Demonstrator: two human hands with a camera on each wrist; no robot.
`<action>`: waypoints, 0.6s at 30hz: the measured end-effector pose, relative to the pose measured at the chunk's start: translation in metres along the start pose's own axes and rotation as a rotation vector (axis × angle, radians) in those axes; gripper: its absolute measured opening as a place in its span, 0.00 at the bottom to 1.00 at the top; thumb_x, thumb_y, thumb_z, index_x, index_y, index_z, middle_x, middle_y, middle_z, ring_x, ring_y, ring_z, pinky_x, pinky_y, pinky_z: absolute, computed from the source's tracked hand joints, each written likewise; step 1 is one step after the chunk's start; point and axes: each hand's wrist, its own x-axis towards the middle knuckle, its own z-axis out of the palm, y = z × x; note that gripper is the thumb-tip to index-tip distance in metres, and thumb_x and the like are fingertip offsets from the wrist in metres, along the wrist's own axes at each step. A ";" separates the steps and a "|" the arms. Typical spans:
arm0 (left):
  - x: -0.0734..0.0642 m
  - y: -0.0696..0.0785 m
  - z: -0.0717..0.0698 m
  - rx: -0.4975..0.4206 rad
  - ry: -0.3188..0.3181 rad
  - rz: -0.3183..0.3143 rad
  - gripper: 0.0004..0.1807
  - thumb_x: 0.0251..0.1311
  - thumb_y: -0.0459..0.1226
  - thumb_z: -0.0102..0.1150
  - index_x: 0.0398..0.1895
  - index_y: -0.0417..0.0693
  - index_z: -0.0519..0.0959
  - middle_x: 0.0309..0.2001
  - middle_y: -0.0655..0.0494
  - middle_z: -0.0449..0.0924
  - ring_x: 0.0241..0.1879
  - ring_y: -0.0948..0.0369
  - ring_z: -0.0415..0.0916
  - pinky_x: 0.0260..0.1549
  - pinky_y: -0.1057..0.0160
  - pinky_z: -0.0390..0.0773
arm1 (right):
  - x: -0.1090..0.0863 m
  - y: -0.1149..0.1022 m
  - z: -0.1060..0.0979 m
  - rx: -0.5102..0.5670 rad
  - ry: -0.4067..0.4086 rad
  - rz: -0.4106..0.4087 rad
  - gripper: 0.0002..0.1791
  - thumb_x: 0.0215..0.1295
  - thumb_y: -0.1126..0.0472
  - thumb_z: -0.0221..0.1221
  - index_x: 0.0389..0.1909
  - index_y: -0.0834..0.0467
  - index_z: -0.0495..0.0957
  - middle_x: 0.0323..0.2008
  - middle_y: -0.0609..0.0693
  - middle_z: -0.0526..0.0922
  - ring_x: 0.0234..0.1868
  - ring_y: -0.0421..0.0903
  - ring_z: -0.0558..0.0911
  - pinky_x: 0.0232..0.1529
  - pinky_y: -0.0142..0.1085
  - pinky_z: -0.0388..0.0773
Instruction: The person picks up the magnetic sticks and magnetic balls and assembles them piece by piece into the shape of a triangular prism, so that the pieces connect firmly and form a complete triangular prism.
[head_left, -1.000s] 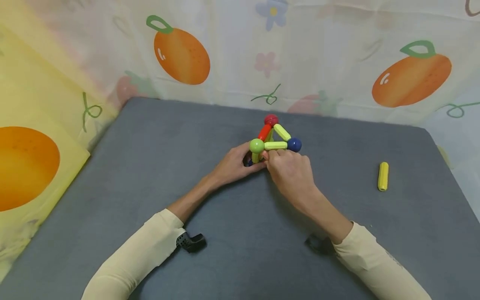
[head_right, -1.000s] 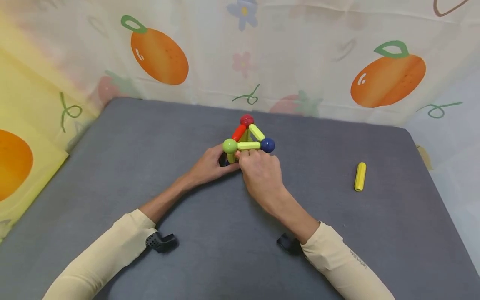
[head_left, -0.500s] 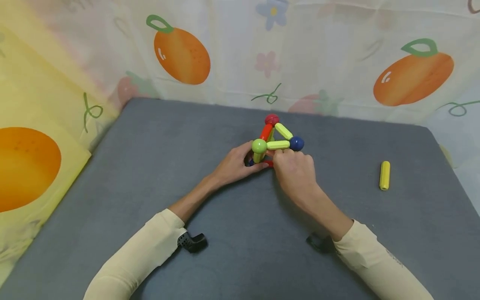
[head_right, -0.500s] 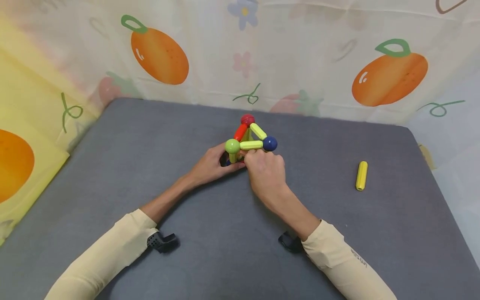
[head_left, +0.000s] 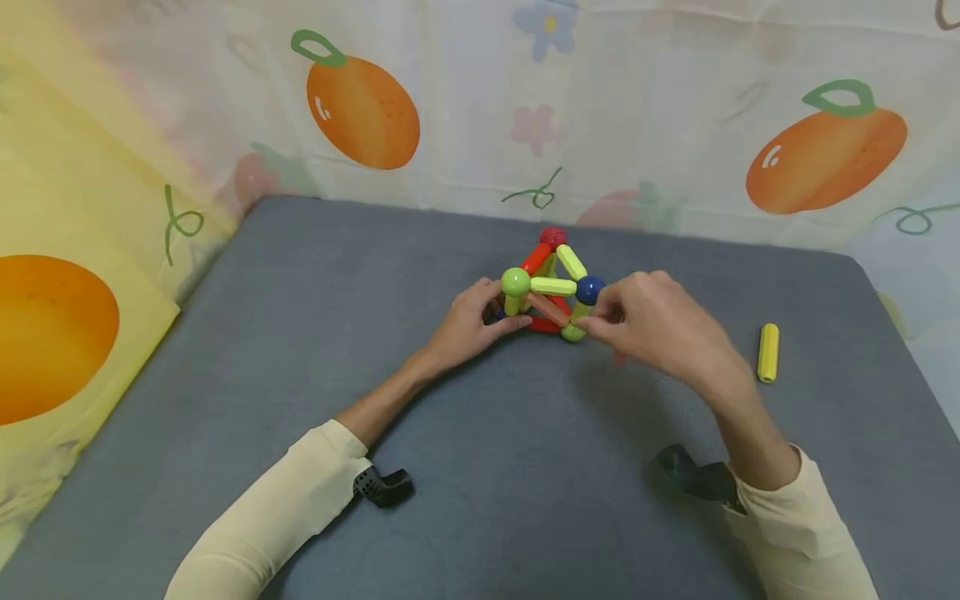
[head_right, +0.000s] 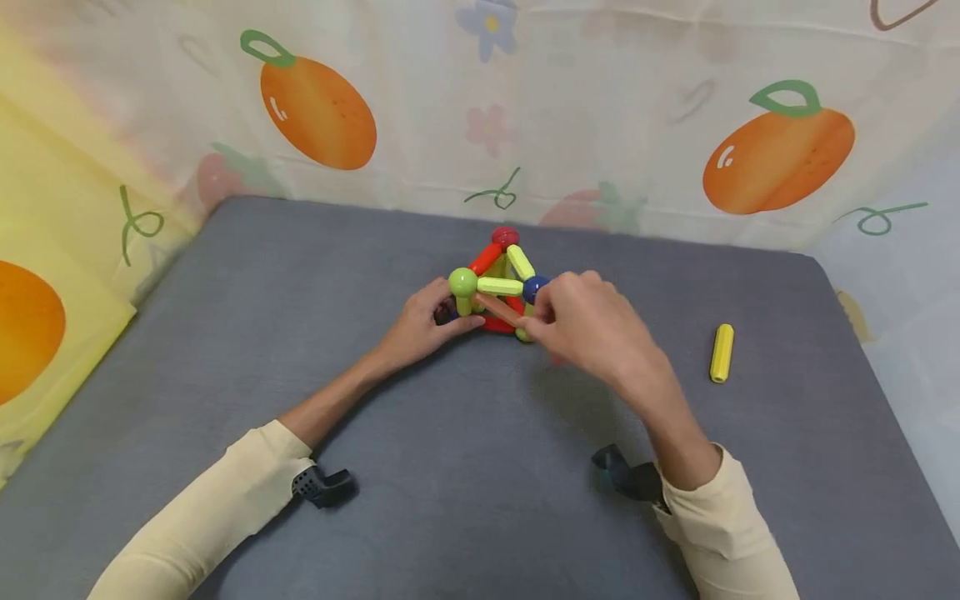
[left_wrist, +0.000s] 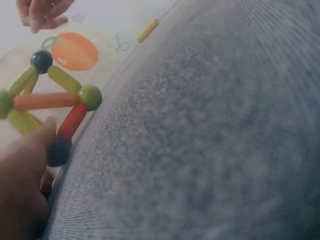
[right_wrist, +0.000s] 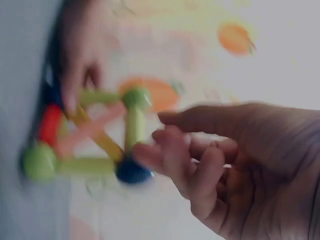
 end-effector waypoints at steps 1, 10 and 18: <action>0.000 0.000 0.000 0.015 0.037 -0.024 0.21 0.64 0.44 0.73 0.56 0.45 0.83 0.37 0.47 0.74 0.34 0.57 0.70 0.38 0.64 0.69 | 0.002 0.010 -0.006 0.036 -0.009 0.007 0.12 0.73 0.56 0.64 0.30 0.57 0.86 0.20 0.48 0.85 0.19 0.41 0.81 0.26 0.37 0.76; -0.004 -0.007 -0.010 -0.018 0.116 -0.099 0.20 0.68 0.33 0.67 0.60 0.40 0.73 0.46 0.46 0.85 0.46 0.54 0.84 0.49 0.57 0.81 | 0.072 0.076 0.033 0.420 -0.139 -0.014 0.37 0.76 0.60 0.61 0.79 0.64 0.56 0.75 0.66 0.66 0.74 0.66 0.71 0.71 0.60 0.71; -0.005 -0.007 -0.010 0.162 -0.133 -0.003 0.39 0.60 0.53 0.73 0.71 0.50 0.72 0.69 0.52 0.77 0.70 0.51 0.72 0.70 0.42 0.64 | 0.082 0.078 0.042 0.320 -0.065 0.039 0.17 0.68 0.62 0.68 0.51 0.67 0.82 0.47 0.62 0.86 0.47 0.56 0.82 0.47 0.44 0.77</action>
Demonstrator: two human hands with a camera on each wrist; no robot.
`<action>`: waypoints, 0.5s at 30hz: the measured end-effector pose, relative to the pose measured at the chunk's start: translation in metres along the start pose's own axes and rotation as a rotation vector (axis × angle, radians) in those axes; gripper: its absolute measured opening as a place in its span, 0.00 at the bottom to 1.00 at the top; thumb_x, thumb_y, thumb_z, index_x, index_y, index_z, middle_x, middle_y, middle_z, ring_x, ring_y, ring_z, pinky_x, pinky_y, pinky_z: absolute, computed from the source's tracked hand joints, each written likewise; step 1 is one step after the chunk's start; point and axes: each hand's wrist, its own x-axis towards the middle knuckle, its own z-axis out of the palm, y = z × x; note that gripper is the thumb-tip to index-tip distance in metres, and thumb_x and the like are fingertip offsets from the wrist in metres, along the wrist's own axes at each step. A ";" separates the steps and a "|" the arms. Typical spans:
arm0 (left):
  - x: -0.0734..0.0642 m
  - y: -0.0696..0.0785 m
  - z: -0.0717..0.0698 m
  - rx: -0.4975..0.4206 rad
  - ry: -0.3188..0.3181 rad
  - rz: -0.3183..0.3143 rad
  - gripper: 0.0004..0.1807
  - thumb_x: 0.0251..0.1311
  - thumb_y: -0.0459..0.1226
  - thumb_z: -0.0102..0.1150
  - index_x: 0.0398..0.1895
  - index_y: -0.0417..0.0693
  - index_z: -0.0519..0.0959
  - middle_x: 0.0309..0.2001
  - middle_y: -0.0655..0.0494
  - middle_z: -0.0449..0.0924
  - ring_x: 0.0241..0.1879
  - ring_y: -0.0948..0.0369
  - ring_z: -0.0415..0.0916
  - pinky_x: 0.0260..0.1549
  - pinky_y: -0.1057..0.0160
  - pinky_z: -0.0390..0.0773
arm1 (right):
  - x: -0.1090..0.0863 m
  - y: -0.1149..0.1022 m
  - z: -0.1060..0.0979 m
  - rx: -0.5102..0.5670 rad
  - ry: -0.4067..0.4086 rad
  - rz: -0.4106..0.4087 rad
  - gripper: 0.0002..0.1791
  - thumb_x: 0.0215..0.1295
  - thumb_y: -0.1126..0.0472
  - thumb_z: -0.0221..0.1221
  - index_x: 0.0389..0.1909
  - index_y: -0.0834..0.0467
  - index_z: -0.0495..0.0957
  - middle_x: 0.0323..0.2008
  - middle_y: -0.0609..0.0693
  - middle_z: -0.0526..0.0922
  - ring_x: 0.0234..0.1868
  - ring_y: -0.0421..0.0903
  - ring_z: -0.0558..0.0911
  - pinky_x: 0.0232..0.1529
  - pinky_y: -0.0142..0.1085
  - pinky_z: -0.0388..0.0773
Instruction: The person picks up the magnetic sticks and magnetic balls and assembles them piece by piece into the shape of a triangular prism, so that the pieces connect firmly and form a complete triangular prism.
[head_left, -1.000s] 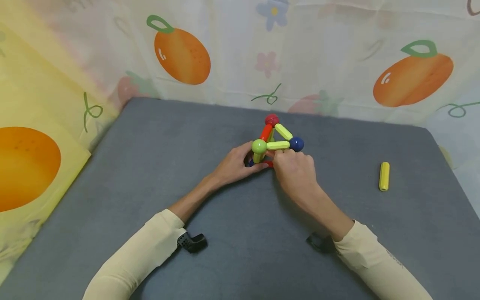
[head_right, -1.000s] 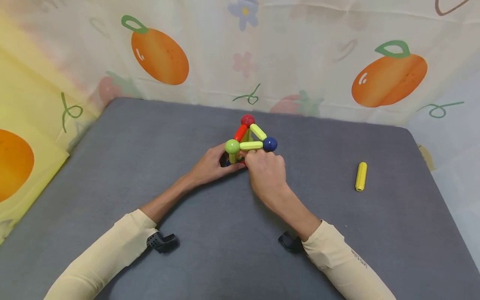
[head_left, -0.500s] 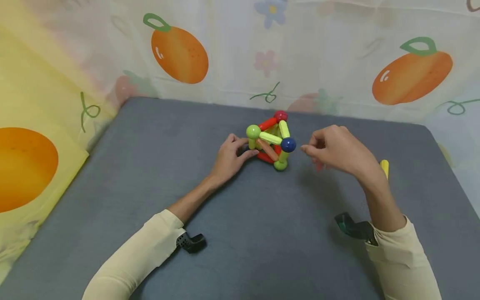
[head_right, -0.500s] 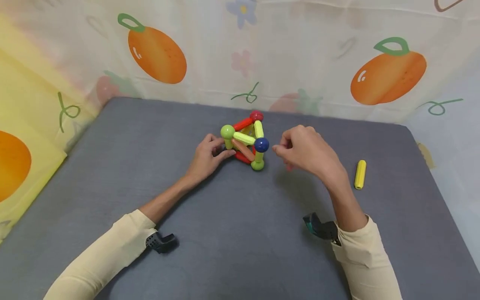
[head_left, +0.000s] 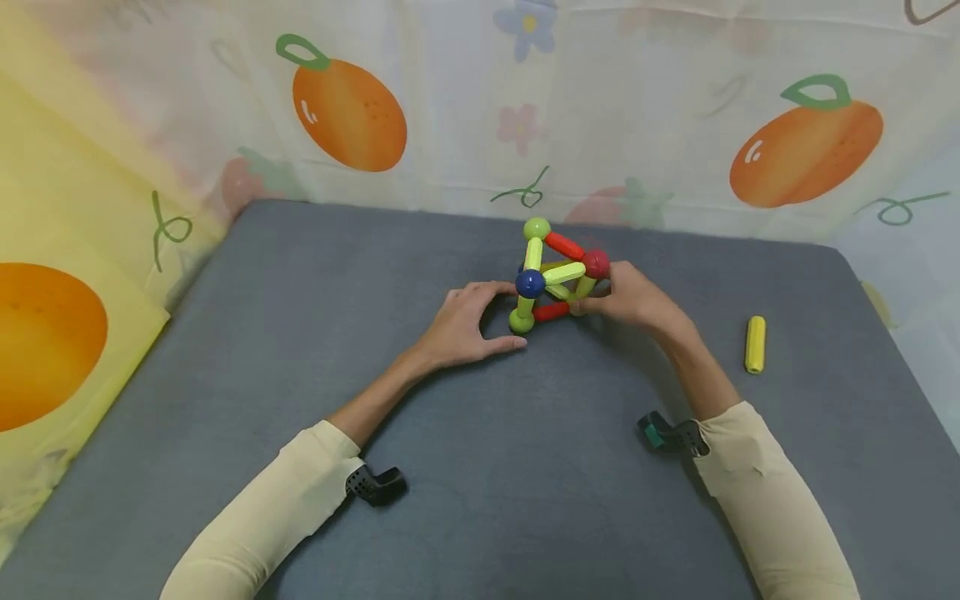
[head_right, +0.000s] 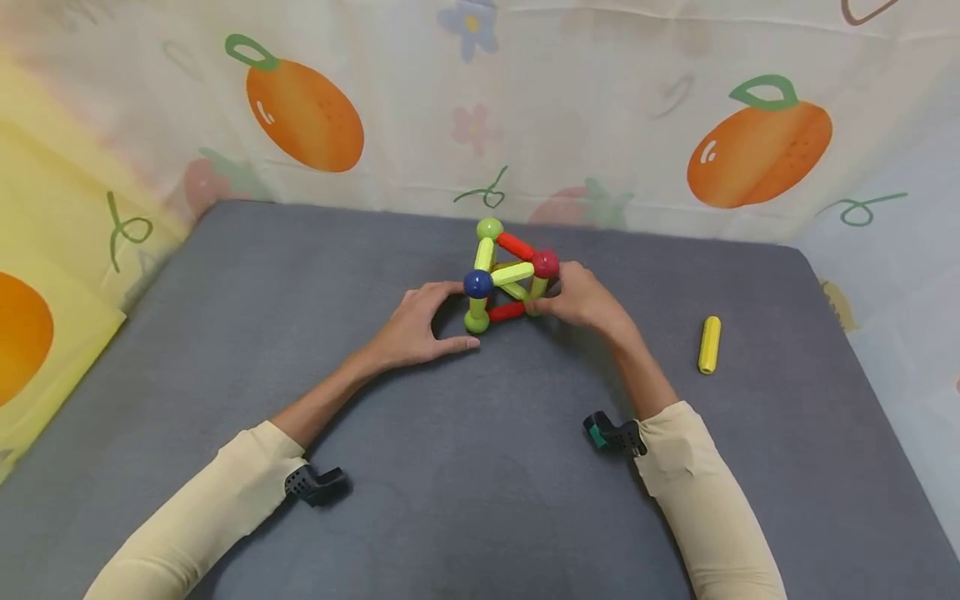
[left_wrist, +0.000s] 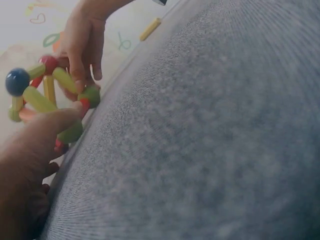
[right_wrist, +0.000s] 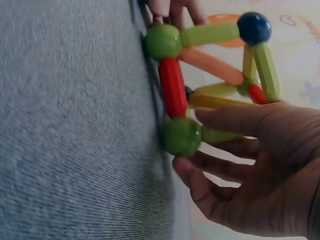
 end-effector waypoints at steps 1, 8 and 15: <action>0.000 0.001 0.000 0.009 -0.008 0.005 0.39 0.60 0.54 0.73 0.71 0.51 0.73 0.68 0.52 0.78 0.69 0.52 0.72 0.69 0.43 0.65 | -0.001 -0.002 -0.002 -0.032 -0.008 0.001 0.14 0.67 0.61 0.69 0.46 0.67 0.84 0.42 0.60 0.87 0.42 0.53 0.79 0.43 0.42 0.74; 0.000 0.002 0.001 -0.052 0.021 0.029 0.24 0.66 0.48 0.71 0.61 0.51 0.81 0.57 0.54 0.85 0.60 0.54 0.78 0.62 0.46 0.68 | -0.031 -0.003 -0.037 -0.328 -0.043 0.170 0.23 0.68 0.55 0.68 0.53 0.67 0.74 0.48 0.65 0.82 0.47 0.61 0.82 0.47 0.53 0.78; -0.002 0.002 0.001 -0.054 0.044 0.004 0.23 0.68 0.47 0.69 0.62 0.49 0.82 0.59 0.52 0.85 0.61 0.53 0.79 0.62 0.45 0.69 | -0.073 0.045 -0.080 -0.509 0.049 0.525 0.25 0.65 0.55 0.66 0.49 0.74 0.76 0.44 0.75 0.79 0.45 0.74 0.80 0.46 0.67 0.76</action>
